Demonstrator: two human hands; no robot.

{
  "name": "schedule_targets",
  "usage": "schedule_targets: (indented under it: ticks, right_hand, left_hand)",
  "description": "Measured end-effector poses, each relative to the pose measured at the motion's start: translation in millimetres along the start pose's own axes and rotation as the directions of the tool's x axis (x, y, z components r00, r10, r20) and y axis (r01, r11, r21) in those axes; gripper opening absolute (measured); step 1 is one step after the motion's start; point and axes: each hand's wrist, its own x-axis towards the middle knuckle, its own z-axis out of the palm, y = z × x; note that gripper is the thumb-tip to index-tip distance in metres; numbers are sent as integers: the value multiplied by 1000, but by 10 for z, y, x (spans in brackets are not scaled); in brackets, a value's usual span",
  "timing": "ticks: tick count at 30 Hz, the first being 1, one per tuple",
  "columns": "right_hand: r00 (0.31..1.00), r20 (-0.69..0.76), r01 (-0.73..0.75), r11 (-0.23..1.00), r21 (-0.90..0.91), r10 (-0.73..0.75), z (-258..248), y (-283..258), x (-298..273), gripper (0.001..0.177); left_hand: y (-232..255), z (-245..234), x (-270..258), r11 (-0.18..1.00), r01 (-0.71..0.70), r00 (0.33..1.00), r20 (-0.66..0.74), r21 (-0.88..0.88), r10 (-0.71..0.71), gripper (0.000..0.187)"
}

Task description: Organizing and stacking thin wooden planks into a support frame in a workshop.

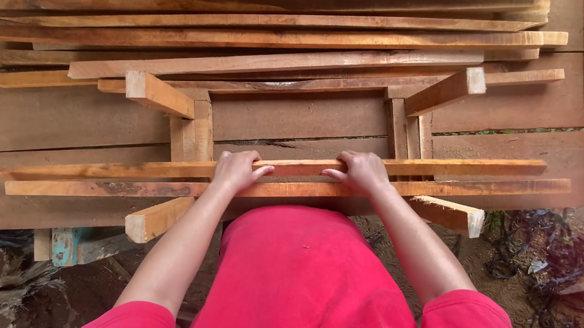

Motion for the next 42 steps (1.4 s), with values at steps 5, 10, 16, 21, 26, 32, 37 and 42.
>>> schedule_targets:
  ticks: [5,10,16,21,26,32,37,42]
  right_hand:
    - [991,-130,-17,1000,-26,13,228,79,13,49]
    - [927,-375,50,997,54,-26,131,-80,-50,54]
    - [915,-403,11,1000,2,-9,193,-99,-41,55]
    - [957,-288,44,997,67,-23,103,-70,-88,43]
    - [979,-192,71,997,25,-65,109,-3,-306,48]
    - [983,-122,122,982,-145,-140,11,-102,-449,81]
    - [988,-88,111,979,-172,-127,-14,-100,-349,80]
    - [947,285,-146,989,-30,149,-93,-156,2,78]
  left_hand:
    - [-125,318,32,991,-126,967,-217,51,134,43]
    - [-220,448,173,979,-206,943,-266,8,201,41]
    - [-95,72,84,990,-125,961,-255,-58,106,50]
    - [-400,231,126,997,14,1000,-29,77,-11,56]
    - [-200,168,-185,997,16,999,50,74,-19,58]
    - [23,-68,-495,989,-90,996,16,115,88,88]
    - [-73,22,-395,982,-104,994,-9,158,107,92]
    - [-169,10,-36,994,94,968,230,53,-103,73]
